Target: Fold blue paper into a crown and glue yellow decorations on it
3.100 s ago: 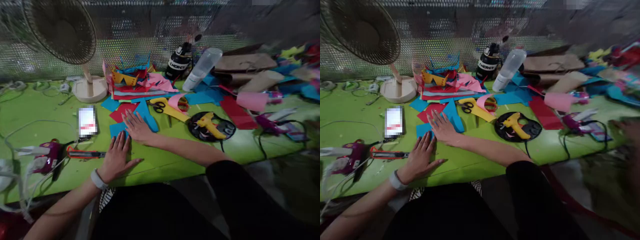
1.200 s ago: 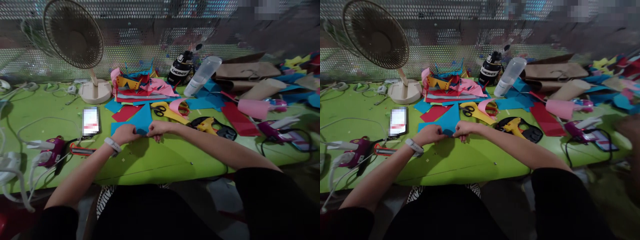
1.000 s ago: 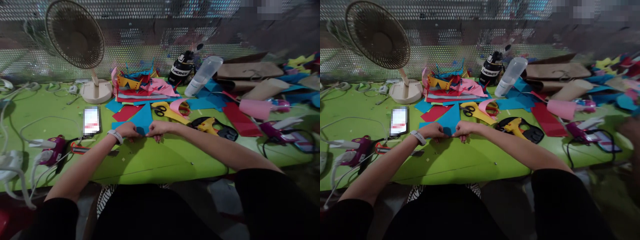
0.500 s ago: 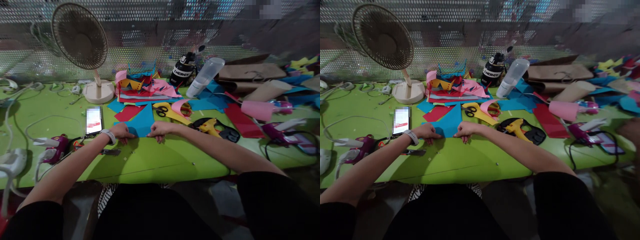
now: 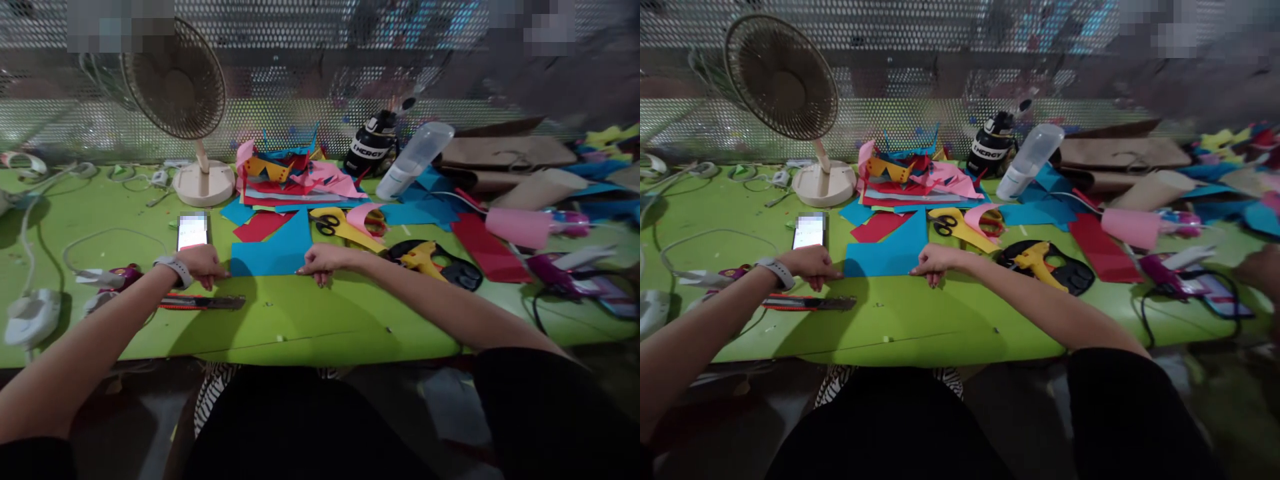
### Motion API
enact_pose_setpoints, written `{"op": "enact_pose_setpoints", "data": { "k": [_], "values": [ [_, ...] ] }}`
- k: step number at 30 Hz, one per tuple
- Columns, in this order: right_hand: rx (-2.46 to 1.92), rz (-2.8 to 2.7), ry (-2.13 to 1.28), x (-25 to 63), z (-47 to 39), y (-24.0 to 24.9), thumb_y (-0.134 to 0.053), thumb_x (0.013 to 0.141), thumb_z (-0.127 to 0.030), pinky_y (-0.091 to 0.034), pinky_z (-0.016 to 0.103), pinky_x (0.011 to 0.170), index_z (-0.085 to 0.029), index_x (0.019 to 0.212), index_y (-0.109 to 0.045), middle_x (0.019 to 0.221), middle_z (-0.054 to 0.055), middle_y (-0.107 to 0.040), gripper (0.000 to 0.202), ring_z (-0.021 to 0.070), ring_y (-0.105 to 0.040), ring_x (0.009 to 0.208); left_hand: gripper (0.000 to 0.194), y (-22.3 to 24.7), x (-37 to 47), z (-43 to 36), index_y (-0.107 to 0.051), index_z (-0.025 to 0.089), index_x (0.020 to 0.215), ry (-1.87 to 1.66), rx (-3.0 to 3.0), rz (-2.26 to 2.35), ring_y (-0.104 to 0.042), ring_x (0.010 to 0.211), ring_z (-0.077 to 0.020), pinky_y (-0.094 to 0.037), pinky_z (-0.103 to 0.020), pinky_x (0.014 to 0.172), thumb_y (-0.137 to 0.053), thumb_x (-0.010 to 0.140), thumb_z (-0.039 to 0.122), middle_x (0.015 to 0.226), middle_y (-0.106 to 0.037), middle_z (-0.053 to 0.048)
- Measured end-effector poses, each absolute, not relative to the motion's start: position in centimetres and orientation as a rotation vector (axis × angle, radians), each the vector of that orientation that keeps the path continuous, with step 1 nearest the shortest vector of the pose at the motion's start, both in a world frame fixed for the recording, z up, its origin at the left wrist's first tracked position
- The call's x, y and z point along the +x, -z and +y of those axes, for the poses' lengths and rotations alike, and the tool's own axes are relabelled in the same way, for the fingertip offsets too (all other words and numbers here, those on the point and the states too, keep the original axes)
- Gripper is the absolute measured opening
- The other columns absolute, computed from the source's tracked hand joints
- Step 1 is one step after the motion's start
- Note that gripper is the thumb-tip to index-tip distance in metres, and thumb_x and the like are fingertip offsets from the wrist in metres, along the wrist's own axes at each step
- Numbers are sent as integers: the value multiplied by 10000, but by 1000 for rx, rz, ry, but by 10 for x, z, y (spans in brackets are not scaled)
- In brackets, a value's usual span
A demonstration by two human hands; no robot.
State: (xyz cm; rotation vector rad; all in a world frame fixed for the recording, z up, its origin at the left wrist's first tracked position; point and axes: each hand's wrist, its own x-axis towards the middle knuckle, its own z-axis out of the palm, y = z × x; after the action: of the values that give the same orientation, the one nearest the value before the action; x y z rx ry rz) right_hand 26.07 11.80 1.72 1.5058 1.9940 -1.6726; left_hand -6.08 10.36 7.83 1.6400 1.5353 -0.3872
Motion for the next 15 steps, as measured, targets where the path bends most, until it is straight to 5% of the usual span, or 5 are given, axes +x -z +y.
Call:
{"op": "enact_pose_setpoints", "data": {
  "k": [5,8,11,15],
  "values": [
    [1513,2010,1702,249,117,-21,-785,650,-630,-455,202,476,-179,611,-506,492,-7,-646,532,115,-635,461,486,-98,-33,98,-614,173,525,292,2073,1717,-675,638,-226,-509,-326,674,-552,861,519,592,-689,-95],
    [1520,2044,1710,240,115,-23,-792,651,-613,-475,207,477,-182,591,-498,459,-25,-622,525,110,-614,430,493,-79,-2,84,-702,177,1065,-139,2477,1660,-692,958,-269,-509,-361,836,-410,944,555,1050,-745,-105],
    [1527,2059,1734,237,114,-22,-793,646,-616,-479,206,471,-178,584,-508,456,-28,-620,526,107,-606,420,699,-39,19,69,-420,151,1465,-155,2765,1212,-380,1416,-283,-328,-423,1129,-361,953,623,1535,-402,-143],
    [1592,1995,1752,254,109,-23,-795,665,-591,-469,199,454,-178,579,-497,447,-34,-604,517,93,-575,393,840,-1,22,61,-288,148,1533,-112,2879,1122,-204,1492,-290,-125,-507,1206,-304,919,720,1594,-261,-151]
  ]
}}
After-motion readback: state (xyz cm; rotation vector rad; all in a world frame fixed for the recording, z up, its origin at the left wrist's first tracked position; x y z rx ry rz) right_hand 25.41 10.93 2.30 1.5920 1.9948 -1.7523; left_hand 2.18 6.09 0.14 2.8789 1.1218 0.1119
